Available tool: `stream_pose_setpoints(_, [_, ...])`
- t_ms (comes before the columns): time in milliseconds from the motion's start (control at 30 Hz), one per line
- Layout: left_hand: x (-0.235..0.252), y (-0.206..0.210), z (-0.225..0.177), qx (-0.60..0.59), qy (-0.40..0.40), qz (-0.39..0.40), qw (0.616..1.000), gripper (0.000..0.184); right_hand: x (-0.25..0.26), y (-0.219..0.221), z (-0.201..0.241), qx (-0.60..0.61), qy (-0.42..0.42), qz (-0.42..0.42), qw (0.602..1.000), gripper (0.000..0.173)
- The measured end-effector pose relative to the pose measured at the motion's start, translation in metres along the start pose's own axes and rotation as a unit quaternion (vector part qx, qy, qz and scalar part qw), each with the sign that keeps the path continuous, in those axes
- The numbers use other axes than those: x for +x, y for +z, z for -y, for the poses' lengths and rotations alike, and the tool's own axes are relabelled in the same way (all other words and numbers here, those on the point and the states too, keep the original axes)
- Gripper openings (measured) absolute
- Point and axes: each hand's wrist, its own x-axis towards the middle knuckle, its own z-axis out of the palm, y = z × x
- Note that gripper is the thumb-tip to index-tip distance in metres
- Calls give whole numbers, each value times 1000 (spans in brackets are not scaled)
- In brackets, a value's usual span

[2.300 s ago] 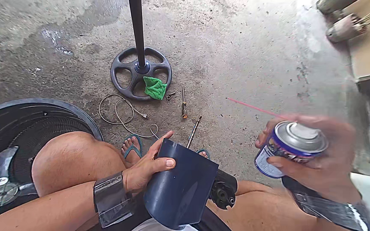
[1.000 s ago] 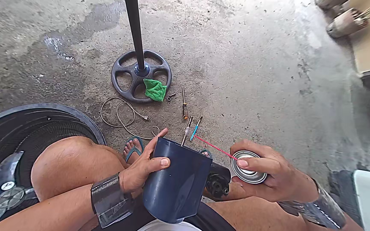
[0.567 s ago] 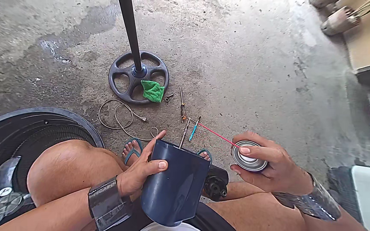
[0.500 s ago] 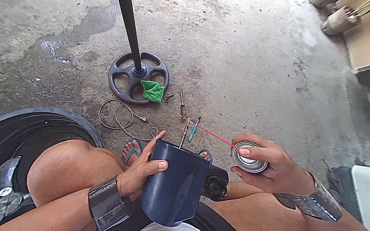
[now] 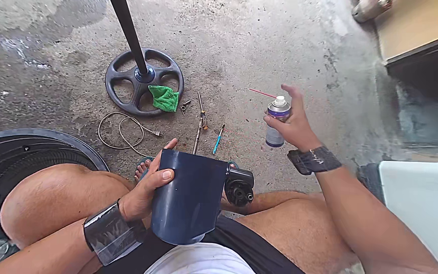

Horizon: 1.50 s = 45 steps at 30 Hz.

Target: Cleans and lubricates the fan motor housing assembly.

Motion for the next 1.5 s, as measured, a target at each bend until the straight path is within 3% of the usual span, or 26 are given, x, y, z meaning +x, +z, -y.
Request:
stream_pose_setpoints(167, [0, 7, -10, -63, 29, 24, 997, 78, 5, 40, -101, -97, 151, 15, 984, 72])
stream_pose_setpoints(300, [0, 15, -19, -105, 45, 67, 991, 50, -20, 58, -125, -200, 235, 103, 945, 63])
stream_pose_setpoints(433, [-5, 15, -24, -110, 86, 101, 985, 34, -45, 73, -130, -222, 240, 152, 933, 64])
stream_pose_setpoints(700, [-15, 1, -25, -106, 134, 137, 976, 33, -72, 92, -157, -297, 239, 251, 890, 48])
stream_pose_setpoints(800, [-15, 3, -27, -108, 127, 122, 978, 35, -72, 94, -166, -315, 241, 248, 884, 72])
stream_pose_setpoints(900, [-12, 5, -27, -114, 123, 116, 979, 36, -56, 87, -132, -310, 170, 187, 917, 90])
stream_pose_setpoints(1000, [-7, 6, -25, -149, 104, 140, 973, 37, -39, 86, -44, -60, 32, 124, 990, 81])
stream_pose_setpoints(1067, [-4, 10, -25, -160, 92, 141, 973, 38, -49, 94, 32, 175, -17, 160, 971, 69])
stream_pose_setpoints(1133, [2, 15, -25, -167, 90, 130, 973, 37, -65, 106, 78, 311, -23, 217, 925, 48])
stream_pose_setpoints(1200, [7, 17, -22, -187, 72, 141, 969, 38, -78, 119, 93, 349, 4, 281, 894, 39])
stream_pose_setpoints(1300, [12, 18, -19, -206, 48, 161, 964, 39, -86, 131, 92, 332, 48, 324, 885, 36])
stream_pose_setpoints(1500, [14, 21, -18, -176, 50, 160, 970, 38, -79, 112, 71, 396, 39, 165, 902, 25])
